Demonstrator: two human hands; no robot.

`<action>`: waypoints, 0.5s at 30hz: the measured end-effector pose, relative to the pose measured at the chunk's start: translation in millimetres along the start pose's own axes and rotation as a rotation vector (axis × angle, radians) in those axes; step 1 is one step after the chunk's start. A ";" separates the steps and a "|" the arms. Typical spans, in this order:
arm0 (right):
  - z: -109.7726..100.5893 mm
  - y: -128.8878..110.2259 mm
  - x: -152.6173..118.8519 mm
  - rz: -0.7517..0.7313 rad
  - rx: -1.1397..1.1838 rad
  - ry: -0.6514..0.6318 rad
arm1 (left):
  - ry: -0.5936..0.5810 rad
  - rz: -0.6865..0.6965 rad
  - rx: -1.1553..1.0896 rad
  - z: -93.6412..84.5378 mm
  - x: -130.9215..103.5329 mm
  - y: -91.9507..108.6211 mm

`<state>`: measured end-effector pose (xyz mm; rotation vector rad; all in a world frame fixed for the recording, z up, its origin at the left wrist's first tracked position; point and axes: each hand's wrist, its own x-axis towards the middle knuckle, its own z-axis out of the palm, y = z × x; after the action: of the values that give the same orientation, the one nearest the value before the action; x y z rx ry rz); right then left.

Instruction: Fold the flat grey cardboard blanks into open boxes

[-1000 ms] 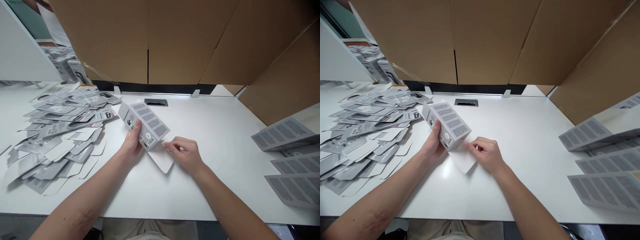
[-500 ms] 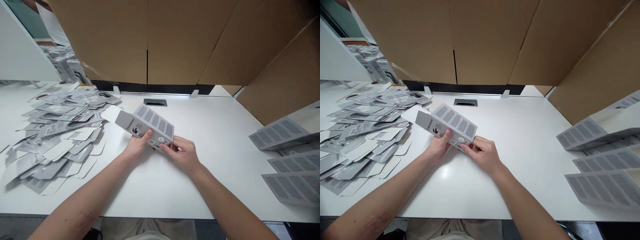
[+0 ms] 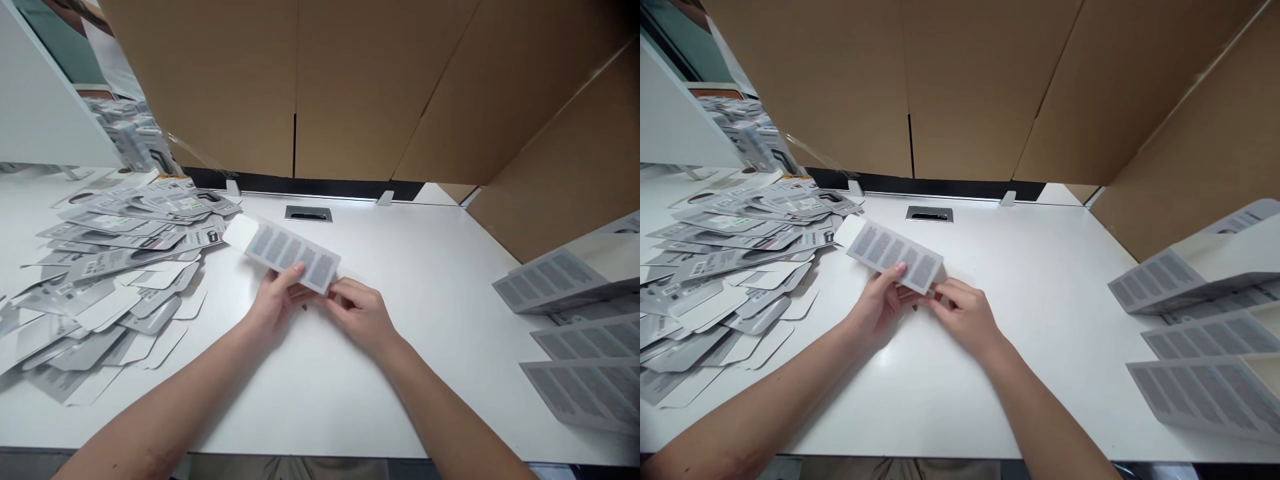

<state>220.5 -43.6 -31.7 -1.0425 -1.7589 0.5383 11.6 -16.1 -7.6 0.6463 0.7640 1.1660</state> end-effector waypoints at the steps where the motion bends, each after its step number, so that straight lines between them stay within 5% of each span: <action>1: -1.1 -0.7 0.4 0.026 0.004 0.039 | 0.035 0.022 -0.015 -1.6 2.2 3.4; 7: -8.5 0.2 4.8 0.358 0.045 0.326 | 0.114 0.151 -0.064 -10.1 11.8 20.6; 15: -12.6 -0.7 7.8 0.458 0.013 0.258 | 0.045 0.179 -0.013 -11.9 9.6 17.5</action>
<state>230.4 -38.7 -21.9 -1.4484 -1.2909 0.6601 -5.7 -1.4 -2.7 0.6905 0.7476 1.3515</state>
